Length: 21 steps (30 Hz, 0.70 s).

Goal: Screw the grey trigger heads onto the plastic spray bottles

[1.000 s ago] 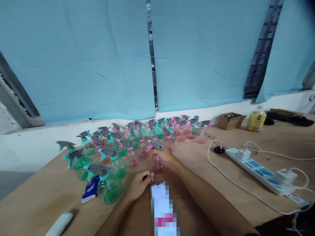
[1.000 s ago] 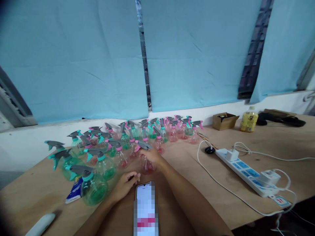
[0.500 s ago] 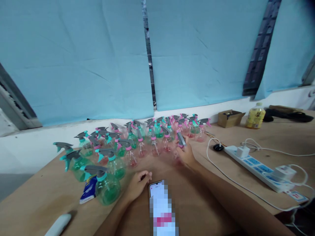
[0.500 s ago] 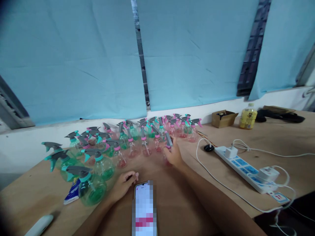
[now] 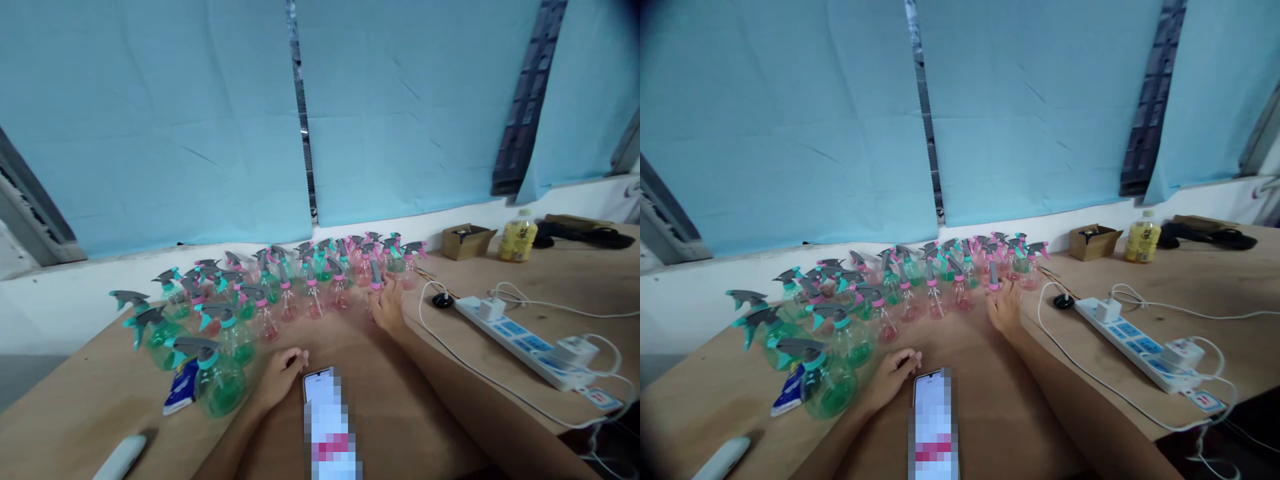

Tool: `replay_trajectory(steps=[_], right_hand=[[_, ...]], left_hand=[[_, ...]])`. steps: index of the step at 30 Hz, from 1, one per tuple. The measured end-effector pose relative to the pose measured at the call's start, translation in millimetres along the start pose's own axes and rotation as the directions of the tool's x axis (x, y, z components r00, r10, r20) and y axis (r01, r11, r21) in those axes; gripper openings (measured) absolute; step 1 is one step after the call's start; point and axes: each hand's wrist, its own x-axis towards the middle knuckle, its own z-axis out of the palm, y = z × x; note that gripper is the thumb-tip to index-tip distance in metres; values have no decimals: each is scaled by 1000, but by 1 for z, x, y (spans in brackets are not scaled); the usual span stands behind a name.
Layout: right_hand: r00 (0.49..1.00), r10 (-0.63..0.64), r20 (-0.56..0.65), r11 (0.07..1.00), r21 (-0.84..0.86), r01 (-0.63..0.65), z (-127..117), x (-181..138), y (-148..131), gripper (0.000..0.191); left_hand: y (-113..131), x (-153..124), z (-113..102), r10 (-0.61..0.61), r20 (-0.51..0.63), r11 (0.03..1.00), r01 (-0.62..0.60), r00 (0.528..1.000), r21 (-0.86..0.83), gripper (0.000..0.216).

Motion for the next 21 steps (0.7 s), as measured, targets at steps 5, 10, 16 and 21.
replay_trajectory(steps=[5,10,16,21], right_hand=[[999,10,45,997,77,-14,2,0,4,40],[1000,-9,28,986,168,4,5,0,2,43],[970,-199,-139,975,69,210,-4,-6,-6,48],[866,-490,-95,859,119,499,-17,-14,-20,43]], left_hand=[[-1,-1,0,7,8,1000,-7,1000,2,48],[1,-2,0,27,2,999,-27,1000,21,45],[8,-14,0,16,-133,996,-4,991,91,43],[15,-48,-7,93,-216,965,-34,972,260,38]])
